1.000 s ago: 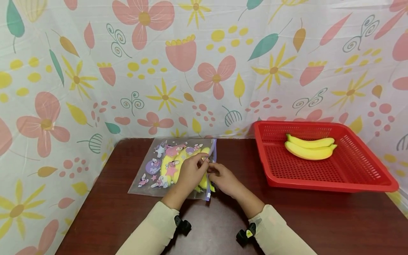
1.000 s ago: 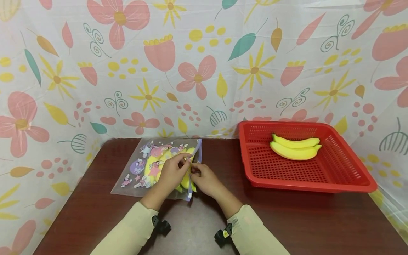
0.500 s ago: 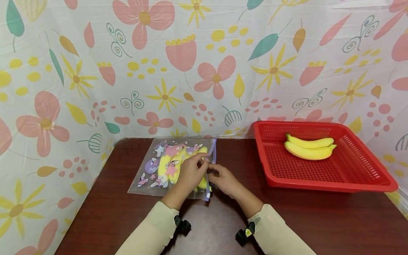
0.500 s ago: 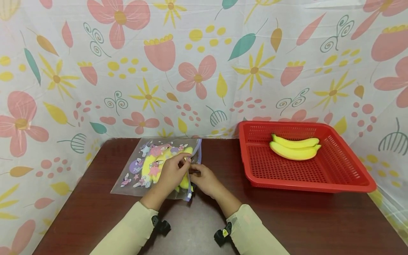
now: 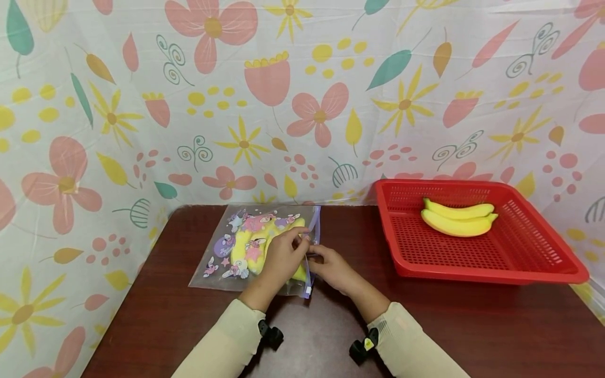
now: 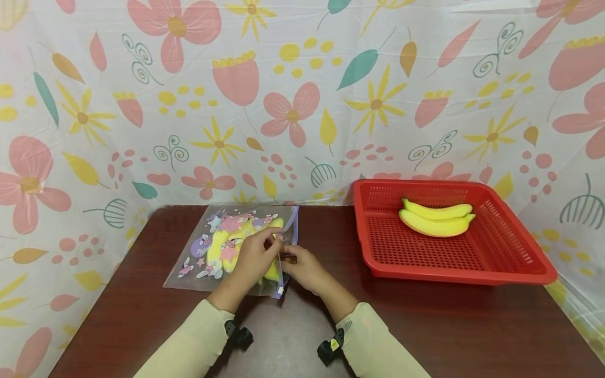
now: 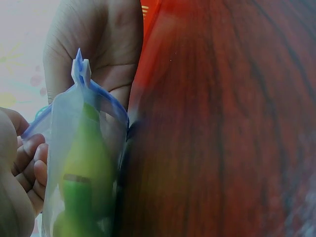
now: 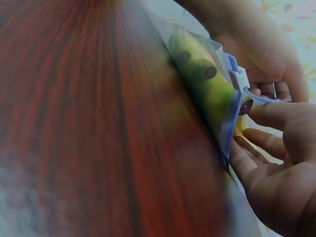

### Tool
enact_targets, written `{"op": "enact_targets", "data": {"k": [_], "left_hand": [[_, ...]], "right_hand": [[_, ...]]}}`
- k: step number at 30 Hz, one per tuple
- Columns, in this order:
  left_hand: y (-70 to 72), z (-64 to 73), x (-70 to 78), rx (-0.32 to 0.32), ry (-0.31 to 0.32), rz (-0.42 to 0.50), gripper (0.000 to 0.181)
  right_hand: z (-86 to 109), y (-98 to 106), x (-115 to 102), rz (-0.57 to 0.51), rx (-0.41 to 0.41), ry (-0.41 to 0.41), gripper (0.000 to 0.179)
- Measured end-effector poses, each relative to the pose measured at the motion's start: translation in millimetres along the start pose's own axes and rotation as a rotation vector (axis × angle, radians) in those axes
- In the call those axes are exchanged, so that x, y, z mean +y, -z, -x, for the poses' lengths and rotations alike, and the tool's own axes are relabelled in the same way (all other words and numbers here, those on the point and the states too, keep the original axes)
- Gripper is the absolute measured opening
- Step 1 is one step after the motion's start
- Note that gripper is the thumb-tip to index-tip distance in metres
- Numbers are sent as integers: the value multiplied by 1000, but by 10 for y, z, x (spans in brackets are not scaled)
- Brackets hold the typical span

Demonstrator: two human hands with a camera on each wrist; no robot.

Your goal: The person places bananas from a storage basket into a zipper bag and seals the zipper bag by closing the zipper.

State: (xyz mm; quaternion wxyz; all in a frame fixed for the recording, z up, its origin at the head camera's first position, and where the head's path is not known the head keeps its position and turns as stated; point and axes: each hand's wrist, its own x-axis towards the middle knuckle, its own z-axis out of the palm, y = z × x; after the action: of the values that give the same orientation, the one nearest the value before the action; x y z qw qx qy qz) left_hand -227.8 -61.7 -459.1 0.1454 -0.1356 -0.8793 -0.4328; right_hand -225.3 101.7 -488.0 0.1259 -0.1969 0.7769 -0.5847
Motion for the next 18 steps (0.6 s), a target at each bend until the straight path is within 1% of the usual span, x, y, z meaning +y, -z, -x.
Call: {"op": "enact_targets", "data": {"k": [6, 8, 13, 18], "left_hand": [[-7, 4, -4, 6, 8, 6, 25], [-10, 4, -2, 7, 7, 8, 25], [-7, 4, 7, 6, 6, 1, 26], [-3, 4, 12, 6, -1, 4, 26]], "right_hand": [[9, -5, -29, 51, -35, 45, 37], [16, -3, -31, 51, -62, 55, 38], [32, -5, -39, 28, -108, 29, 43], [42, -13, -36, 53, -110, 11, 46]]}}
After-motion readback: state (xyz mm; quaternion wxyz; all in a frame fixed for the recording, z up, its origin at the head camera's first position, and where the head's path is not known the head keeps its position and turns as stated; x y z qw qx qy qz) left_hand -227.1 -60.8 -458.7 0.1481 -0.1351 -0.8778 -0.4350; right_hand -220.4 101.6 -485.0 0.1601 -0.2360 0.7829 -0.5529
